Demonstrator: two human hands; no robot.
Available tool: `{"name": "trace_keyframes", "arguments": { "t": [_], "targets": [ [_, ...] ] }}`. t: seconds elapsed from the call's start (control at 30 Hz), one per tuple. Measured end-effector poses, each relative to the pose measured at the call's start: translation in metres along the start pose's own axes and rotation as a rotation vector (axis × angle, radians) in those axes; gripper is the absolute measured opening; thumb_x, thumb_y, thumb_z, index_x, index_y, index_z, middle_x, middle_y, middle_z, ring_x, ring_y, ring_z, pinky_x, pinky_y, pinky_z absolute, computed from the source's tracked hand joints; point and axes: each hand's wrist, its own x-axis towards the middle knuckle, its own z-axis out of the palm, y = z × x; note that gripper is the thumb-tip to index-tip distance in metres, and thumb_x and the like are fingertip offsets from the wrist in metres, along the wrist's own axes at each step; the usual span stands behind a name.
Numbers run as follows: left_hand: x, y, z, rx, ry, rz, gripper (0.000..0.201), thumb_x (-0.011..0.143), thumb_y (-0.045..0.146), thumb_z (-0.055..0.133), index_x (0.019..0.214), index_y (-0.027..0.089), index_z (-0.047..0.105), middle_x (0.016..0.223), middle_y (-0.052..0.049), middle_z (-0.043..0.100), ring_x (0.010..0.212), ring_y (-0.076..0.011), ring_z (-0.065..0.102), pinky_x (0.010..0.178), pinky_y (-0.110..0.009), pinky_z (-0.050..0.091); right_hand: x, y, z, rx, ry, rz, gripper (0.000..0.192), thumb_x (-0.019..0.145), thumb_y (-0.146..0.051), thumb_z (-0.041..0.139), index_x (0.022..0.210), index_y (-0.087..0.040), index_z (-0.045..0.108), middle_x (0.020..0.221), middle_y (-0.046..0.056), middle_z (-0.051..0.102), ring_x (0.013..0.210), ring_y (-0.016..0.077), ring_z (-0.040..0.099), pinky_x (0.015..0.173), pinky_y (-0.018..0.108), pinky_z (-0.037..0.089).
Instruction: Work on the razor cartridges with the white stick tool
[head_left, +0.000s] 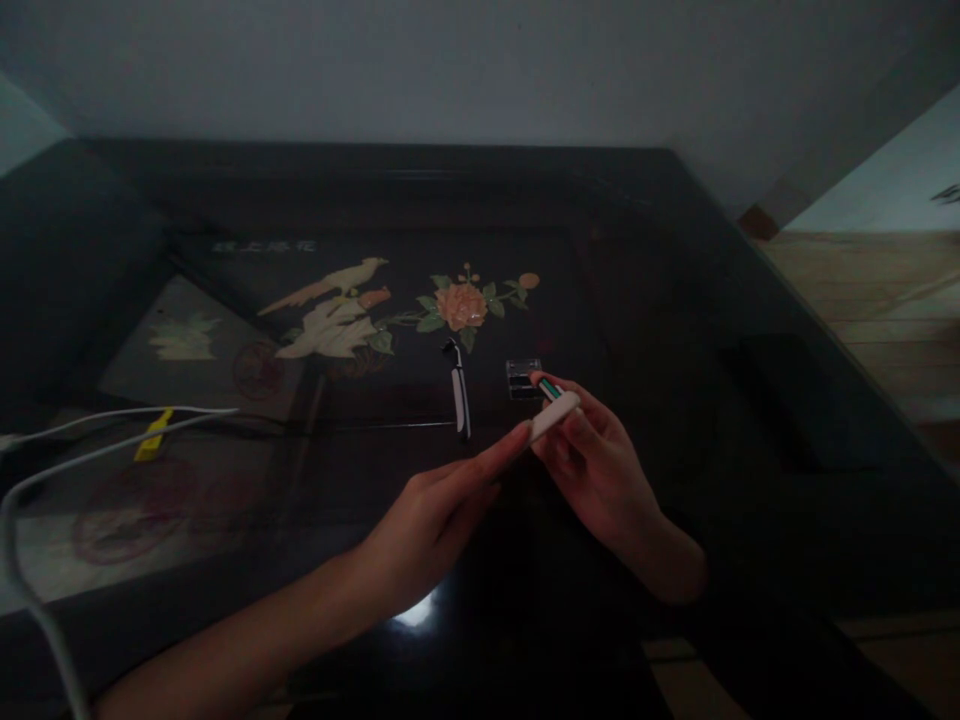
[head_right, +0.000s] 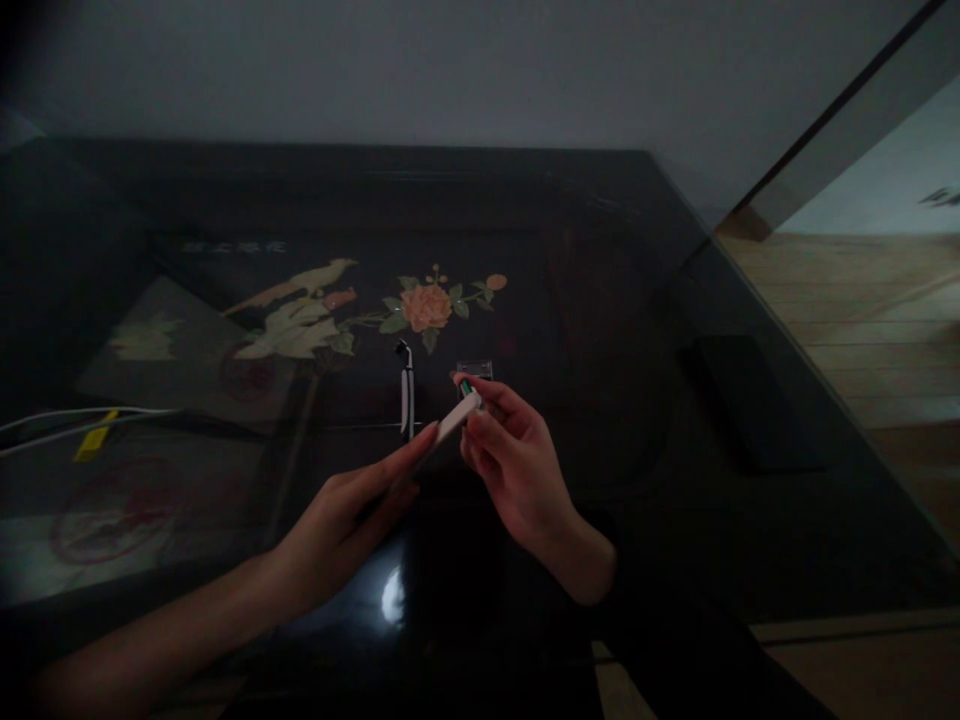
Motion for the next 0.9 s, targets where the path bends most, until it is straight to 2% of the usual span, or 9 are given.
{"name": "trace_keyframes", "arguments": {
  "t": [0.13,0.37,0.5,0.67,0.9],
  "targets": [
    [-0.0013,0.0012,-0.0007,-0.004,0.0,-0.017,0.056,0.097,0.014,0.045,0.15,0.031,0.035,0.142,-0.002,0.057,0.12,-0.018,0.063,0.097,-0.027,0.055,0.0001,-0.0002,0.0004,0.005,0.012,0.005,0.038,0.065,-0.04,0.084,0.097,-0.023,0.072,0.053,-0.01,0.045,0.044,0.0053,0.026,0.043,0.022,0.028],
    [0.0035,-0.0005,-0.0032,0.012,0.076,-0.055,0.052,0.097,0.014,0.044,0.147,0.027,0.04,0.144,-0.003,0.053,0.126,-0.0185,0.058,0.104,-0.03,0.05,0.0006,0.0015,0.0,0.019,-0.031,0.024,0.041,0.066,-0.041,0.084,0.099,-0.021,0.072,0.053,-0.009,0.044,0.047,0.0063,0.025,0.045,0.023,0.024],
    [0.0057,-0.0015,-0.0055,0.037,0.108,-0.081,0.052,0.097,0.016,0.044,0.148,0.028,0.04,0.144,-0.001,0.053,0.126,-0.0178,0.057,0.106,-0.029,0.047,-0.0005,0.0012,-0.0004,0.033,-0.064,0.024,0.034,0.068,-0.041,0.083,0.091,-0.021,0.069,0.053,-0.008,0.044,0.048,0.0063,0.026,0.045,0.023,0.023],
    [0.0067,-0.0032,-0.0079,0.075,0.111,-0.112,0.052,0.097,0.018,0.046,0.148,0.027,0.04,0.144,-0.001,0.053,0.122,-0.018,0.061,0.102,-0.026,0.05,-0.0008,0.0013,-0.0002,0.025,-0.076,0.006,0.033,0.07,-0.042,0.082,0.091,-0.021,0.067,0.053,-0.009,0.044,0.047,0.0061,0.026,0.045,0.023,0.022],
    [0.0052,-0.0034,-0.006,0.068,0.104,-0.086,0.053,0.097,0.017,0.045,0.148,0.028,0.039,0.147,-0.001,0.049,0.13,-0.0197,0.054,0.107,-0.031,0.047,-0.0002,0.0022,0.0004,0.015,-0.045,0.012,0.034,0.068,-0.043,0.083,0.09,-0.021,0.067,0.051,-0.009,0.045,0.046,0.007,0.027,0.045,0.024,0.022]
  ]
}}
